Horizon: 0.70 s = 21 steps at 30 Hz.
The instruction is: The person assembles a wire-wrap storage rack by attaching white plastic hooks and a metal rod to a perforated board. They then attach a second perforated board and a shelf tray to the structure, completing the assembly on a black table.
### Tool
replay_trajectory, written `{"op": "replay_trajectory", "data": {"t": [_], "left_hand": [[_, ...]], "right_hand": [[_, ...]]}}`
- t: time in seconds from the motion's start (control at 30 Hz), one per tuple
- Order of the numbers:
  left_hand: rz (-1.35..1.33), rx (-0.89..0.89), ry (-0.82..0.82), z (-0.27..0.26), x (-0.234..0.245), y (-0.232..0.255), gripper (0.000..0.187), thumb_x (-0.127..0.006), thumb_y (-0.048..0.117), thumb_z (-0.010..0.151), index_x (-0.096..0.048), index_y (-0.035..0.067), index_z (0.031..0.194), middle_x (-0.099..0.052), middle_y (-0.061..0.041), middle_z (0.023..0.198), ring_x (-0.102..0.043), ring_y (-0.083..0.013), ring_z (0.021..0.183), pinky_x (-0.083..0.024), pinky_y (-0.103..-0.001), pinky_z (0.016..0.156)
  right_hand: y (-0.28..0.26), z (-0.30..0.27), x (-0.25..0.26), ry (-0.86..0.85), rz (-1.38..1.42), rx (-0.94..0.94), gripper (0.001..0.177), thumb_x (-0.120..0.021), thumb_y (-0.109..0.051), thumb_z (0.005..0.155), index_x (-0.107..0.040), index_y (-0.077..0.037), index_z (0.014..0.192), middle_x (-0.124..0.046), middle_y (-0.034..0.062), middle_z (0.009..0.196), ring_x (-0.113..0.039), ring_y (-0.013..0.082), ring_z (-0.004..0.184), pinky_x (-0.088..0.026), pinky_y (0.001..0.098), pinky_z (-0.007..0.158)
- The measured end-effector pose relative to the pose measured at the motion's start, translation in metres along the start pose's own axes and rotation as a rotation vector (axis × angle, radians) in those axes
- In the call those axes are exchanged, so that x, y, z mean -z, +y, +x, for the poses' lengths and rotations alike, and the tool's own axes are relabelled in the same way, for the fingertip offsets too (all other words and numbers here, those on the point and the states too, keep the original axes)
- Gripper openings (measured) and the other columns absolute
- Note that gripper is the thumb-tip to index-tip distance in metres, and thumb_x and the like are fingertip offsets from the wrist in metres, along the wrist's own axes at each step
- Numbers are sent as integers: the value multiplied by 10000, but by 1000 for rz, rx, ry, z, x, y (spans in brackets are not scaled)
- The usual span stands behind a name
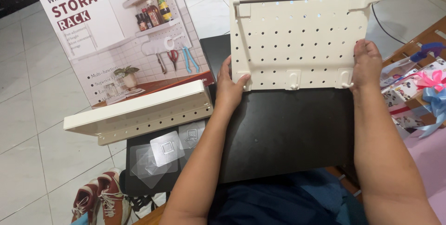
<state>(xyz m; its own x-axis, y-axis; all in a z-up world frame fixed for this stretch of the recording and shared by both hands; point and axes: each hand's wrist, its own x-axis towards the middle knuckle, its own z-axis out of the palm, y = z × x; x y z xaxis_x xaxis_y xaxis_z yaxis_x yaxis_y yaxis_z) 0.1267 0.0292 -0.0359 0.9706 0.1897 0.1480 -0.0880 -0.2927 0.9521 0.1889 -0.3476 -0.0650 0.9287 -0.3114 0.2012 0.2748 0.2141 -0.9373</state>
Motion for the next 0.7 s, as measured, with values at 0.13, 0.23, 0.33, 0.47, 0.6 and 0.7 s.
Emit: {"op": "replay_trajectory", "data": {"t": [0.13, 0.23, 0.33, 0.47, 0.6, 0.7], "left_hand": [[-13, -28, 14, -3, 0, 1, 753, -803, 110, 803, -457, 80, 1472, -625, -188, 1300, -673, -275, 1147, -546, -380, 968], [-64, 4, -15, -1, 0, -3, 752, -795, 112, 804, -453, 67, 1473, -657, -177, 1234, -696, -250, 1088, -564, -359, 927], [-122, 42, -64, 3, 1, -9, 609, -800, 122, 827, -513, 22, 1354, -701, -144, 1162, -710, -210, 1038, -584, -331, 884], [-214, 21, -114, 4, 2, -18, 461, -786, 90, 853, -536, 4, 1230, -701, -113, 1112, -689, -174, 997, -580, -308, 848], [-314, 102, -179, 7, 4, -21, 419, -767, 55, 852, -515, 24, 1185, -715, -108, 1051, -699, -159, 948, -586, -299, 816], [-327, 98, -172, 7, 2, -23, 394, -761, 29, 858, -511, 20, 1163, -705, -108, 1051, -689, -155, 946, -578, -299, 826]], "right_hand": [[-3, -2, -4, 3, 7, -1, 219, -581, -257, 1148, -615, -41, 1137, -706, 47, 1068, -667, 96, 932, -565, 261, 888], [-2, -2, -1, 42, -38, -7, 213, -581, -271, 1136, -621, -62, 1122, -704, 28, 1044, -659, 91, 909, -560, 256, 864], [4, 0, 4, -9, 43, 48, 192, -588, -251, 1143, -635, -66, 1125, -700, 0, 1060, -641, 73, 941, -542, 230, 898], [9, 1, 11, -16, 32, 102, 160, -625, -240, 1156, -634, -85, 1117, -653, -35, 1021, -575, 56, 924, -482, 204, 881], [7, -3, 11, -54, 77, 130, 169, -633, -256, 1141, -624, -91, 1104, -645, -32, 1035, -569, 56, 955, -471, 209, 914], [4, -5, 8, -75, 110, 121, 179, -625, -269, 1127, -622, -90, 1118, -654, -23, 1053, -579, 63, 969, -479, 218, 933]]}}
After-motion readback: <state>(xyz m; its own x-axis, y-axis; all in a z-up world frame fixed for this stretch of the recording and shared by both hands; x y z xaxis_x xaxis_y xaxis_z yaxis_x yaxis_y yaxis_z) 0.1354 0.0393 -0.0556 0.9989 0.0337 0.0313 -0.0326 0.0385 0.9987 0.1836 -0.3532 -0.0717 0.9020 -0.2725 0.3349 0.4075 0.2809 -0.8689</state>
